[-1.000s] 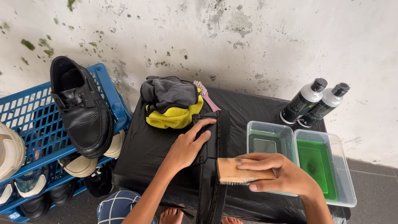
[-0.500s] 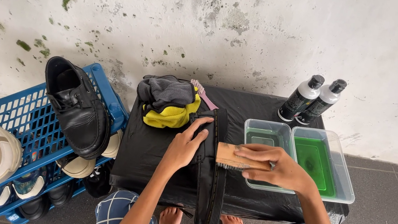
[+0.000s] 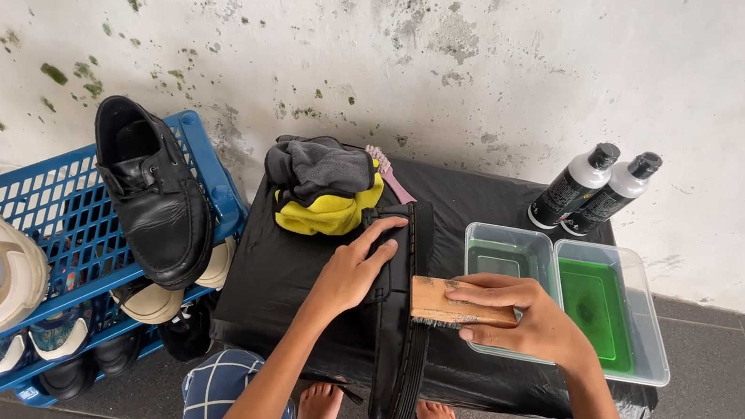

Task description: The person scrubs the sole of a black shoe with a brush. The shoe is held in the left hand while the right hand uses the brush to clean the textured bottom surface.

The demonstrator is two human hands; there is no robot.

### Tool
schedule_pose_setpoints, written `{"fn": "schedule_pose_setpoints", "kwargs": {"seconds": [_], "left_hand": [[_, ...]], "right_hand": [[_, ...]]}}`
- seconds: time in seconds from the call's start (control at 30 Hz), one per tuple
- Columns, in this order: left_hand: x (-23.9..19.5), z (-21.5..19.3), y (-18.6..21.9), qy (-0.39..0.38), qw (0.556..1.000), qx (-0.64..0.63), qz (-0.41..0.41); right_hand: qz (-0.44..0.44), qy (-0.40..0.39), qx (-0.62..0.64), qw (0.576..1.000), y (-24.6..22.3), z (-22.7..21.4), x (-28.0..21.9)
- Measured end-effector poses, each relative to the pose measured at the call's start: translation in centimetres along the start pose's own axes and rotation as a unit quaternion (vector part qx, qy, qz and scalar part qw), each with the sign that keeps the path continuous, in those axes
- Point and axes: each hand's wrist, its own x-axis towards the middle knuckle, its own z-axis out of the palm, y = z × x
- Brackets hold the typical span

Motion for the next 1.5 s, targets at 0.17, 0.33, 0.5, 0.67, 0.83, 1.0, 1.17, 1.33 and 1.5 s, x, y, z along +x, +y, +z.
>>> {"fn": "schedule_pose_setpoints", "kwargs": {"seconds": [0.17, 0.33, 0.5, 0.67, 0.83, 1.0, 1.17, 1.33, 1.5], "left_hand": [[-0.2, 0.0, 0.4, -0.008, 1.0, 0.002, 0.001], [-0.2, 0.0, 0.4, -0.005, 1.0, -0.003, -0.001], [-0.3, -0.1, 0.5, -0.001, 1.0, -0.004, 0.003], [-0.3, -0.1, 0.9, -0.006, 1.0, 0.002, -0.009], [-0.4, -0.1, 1.0, 0.0, 1.0, -0.003, -0.001], [-0.7, -0.3, 1.2, -0.009, 1.0, -0.002, -0.011], [-0.7, -0.3, 1.3, -0.006, 1.0, 0.001, -0.01], [-0.4, -0.1, 0.9, -0.003, 1.0, 0.001, -0.013], [-0.2, -0.1, 0.3, -0.006, 1.0, 0.006, 0.004]], "right_hand": [[-0.004, 0.02, -0.013, 1.0, -1.3, 0.7, 0.3], [-0.005, 0.04, -0.047, 0.998, -1.7, 1.2, 0.4], [-0.015, 0.008, 0.003, 1.0, -1.4, 1.2, 0.0], [-0.006, 0.037, -0.036, 0.999, -1.5, 1.2, 0.4], [-0.017, 0.063, -0.077, 0.995, -1.4, 1.3, 0.6], [-0.006, -0.007, -0.014, 1.0, -1.1, 1.4, -0.3], [-0.016, 0.06, -0.095, 0.994, -1.3, 1.4, 0.5], [-0.004, 0.046, -0.083, 0.995, -1.1, 1.1, 0.3], [0.026, 0.008, -0.01, 1.0, -1.4, 1.2, 0.0]]}}
